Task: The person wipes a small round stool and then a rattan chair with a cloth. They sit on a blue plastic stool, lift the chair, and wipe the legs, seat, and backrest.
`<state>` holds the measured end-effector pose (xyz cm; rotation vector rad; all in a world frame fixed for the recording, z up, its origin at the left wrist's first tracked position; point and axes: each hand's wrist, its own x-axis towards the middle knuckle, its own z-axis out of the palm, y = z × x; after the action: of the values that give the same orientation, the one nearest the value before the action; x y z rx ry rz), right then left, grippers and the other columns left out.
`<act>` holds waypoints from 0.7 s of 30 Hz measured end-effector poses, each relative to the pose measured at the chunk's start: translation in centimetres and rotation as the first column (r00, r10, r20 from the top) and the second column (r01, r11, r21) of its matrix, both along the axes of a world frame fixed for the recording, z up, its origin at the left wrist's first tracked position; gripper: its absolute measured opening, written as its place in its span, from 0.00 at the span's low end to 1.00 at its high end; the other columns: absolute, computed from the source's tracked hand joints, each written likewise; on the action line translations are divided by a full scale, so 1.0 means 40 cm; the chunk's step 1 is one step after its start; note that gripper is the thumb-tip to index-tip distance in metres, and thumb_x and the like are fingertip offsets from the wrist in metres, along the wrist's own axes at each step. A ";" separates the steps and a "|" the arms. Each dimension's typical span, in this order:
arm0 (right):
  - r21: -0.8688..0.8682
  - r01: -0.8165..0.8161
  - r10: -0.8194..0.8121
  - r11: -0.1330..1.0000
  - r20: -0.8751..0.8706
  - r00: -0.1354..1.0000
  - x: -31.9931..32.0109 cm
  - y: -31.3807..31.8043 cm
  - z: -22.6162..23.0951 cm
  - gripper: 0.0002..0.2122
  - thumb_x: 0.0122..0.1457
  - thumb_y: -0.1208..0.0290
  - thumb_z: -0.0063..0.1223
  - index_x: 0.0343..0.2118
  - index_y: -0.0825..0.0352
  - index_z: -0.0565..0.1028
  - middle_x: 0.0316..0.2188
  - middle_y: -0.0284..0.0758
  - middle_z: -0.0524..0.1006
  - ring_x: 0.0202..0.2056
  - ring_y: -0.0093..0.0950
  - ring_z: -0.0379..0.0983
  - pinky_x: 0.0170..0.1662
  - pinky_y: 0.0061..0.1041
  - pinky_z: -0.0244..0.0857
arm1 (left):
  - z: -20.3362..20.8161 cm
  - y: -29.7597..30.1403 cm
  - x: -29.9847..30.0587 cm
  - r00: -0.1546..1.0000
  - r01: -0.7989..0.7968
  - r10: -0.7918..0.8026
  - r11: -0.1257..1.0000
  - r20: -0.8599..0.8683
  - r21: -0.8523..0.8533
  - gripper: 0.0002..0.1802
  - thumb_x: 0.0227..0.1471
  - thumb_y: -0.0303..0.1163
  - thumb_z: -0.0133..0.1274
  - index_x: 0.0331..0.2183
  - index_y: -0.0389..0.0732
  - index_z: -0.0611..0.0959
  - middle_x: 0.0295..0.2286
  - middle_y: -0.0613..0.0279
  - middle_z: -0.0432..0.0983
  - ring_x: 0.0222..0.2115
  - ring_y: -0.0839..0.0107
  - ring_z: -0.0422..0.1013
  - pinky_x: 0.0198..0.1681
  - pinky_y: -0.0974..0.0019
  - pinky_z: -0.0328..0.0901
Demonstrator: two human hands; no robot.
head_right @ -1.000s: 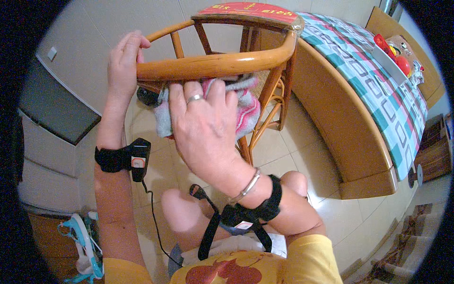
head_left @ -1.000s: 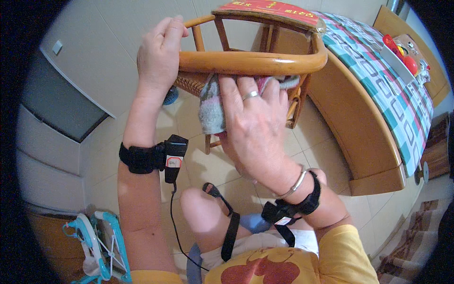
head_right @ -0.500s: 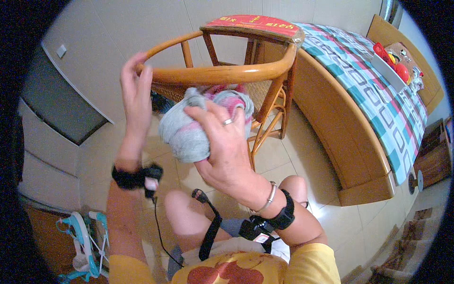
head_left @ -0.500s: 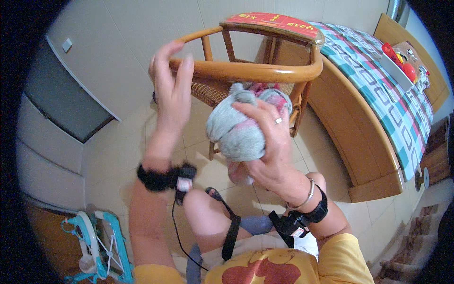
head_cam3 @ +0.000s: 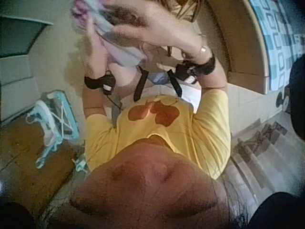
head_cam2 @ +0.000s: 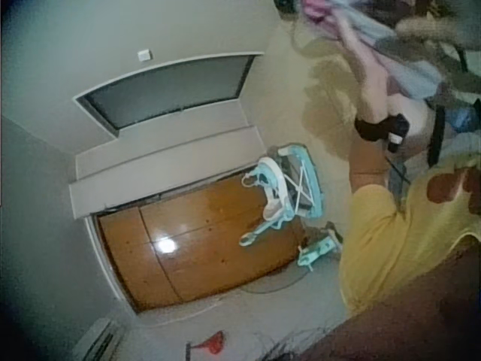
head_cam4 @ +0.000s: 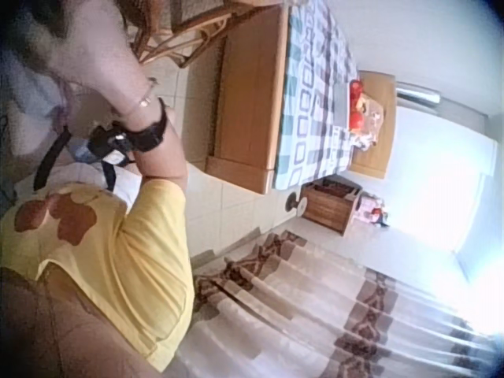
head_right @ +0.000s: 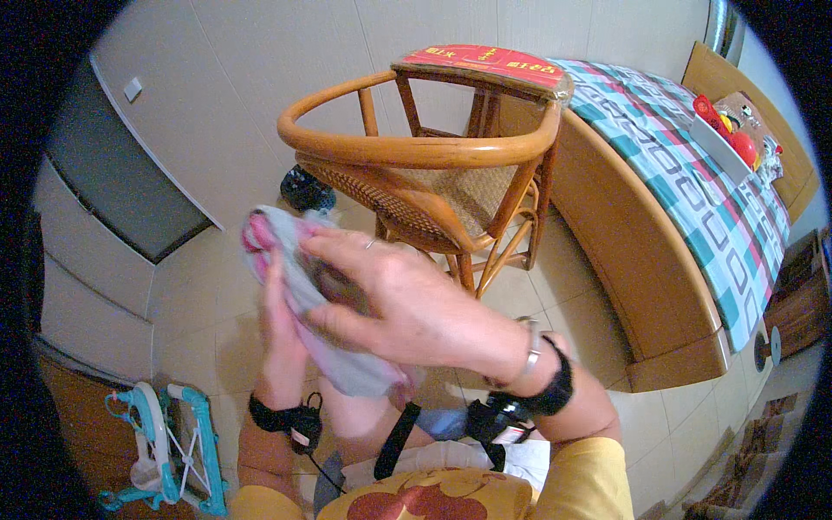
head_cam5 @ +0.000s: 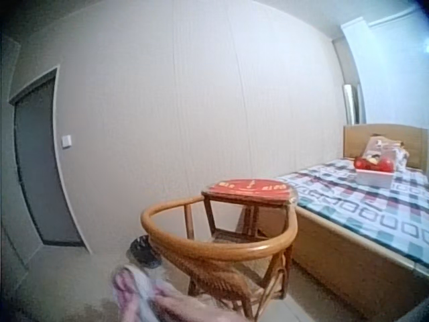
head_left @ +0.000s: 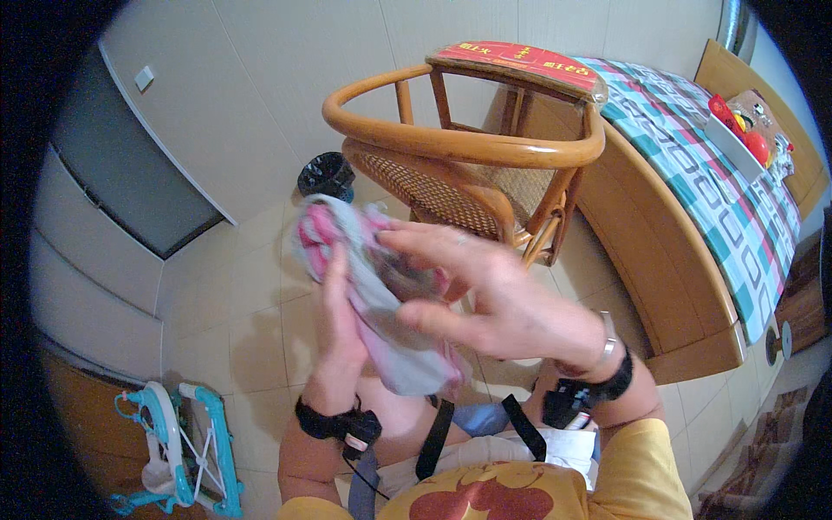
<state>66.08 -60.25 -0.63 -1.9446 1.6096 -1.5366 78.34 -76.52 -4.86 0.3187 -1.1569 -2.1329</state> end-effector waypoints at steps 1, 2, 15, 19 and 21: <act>0.013 0.126 -0.127 0.992 0.020 0.992 -0.014 0.035 0.019 0.22 0.58 0.65 0.57 0.52 0.72 0.70 0.49 0.45 0.74 0.50 0.33 0.71 0.48 0.29 0.68 | 0.032 -0.013 0.004 1.000 -0.006 0.006 0.999 -0.014 0.035 0.23 0.62 0.41 0.47 0.53 0.37 0.71 0.48 0.58 0.72 0.47 0.67 0.71 0.51 0.61 0.67; 0.002 0.193 -0.193 0.981 0.020 0.981 -0.034 0.072 0.041 0.17 0.59 0.71 0.57 0.50 0.71 0.72 0.45 0.39 0.77 0.47 0.24 0.72 0.43 0.23 0.71 | 0.065 -0.028 0.016 0.998 -0.046 0.043 0.997 -0.048 -0.067 0.23 0.62 0.40 0.47 0.53 0.37 0.72 0.48 0.58 0.72 0.47 0.67 0.71 0.51 0.62 0.67; -0.176 0.697 -0.714 0.695 -0.058 0.698 -0.347 0.009 0.019 0.21 0.66 0.55 0.41 0.27 0.69 0.76 0.19 0.47 0.74 0.24 0.46 0.73 0.30 0.40 0.65 | 0.106 0.046 -0.311 0.827 -0.433 0.295 -0.208 -0.479 -0.877 0.44 0.35 0.40 0.67 0.54 0.38 0.68 0.52 0.47 0.64 0.54 0.50 0.61 0.57 0.51 0.55; -0.118 0.719 -0.728 0.685 -0.067 0.682 -0.337 0.019 0.027 0.21 0.66 0.56 0.42 0.23 0.69 0.74 0.14 0.41 0.71 0.19 0.36 0.71 0.26 0.33 0.64 | 0.118 -0.055 -0.306 0.838 -0.360 0.455 0.044 -0.303 -0.932 0.38 0.43 0.45 0.62 0.51 0.35 0.70 0.46 0.44 0.70 0.49 0.48 0.68 0.53 0.50 0.61; -0.142 0.710 -0.722 0.690 -0.052 0.690 -0.335 0.018 0.027 0.21 0.66 0.57 0.43 0.22 0.68 0.74 0.13 0.38 0.70 0.17 0.34 0.71 0.24 0.31 0.63 | 0.140 -0.126 -0.316 0.633 -0.423 0.690 -0.073 -0.352 -0.903 0.33 0.44 0.44 0.61 0.48 0.34 0.73 0.42 0.46 0.74 0.44 0.50 0.71 0.50 0.51 0.63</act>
<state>52.68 -59.54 0.47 -1.5034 2.5999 -1.8082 65.68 -81.57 0.73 0.3514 -1.8152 -0.2963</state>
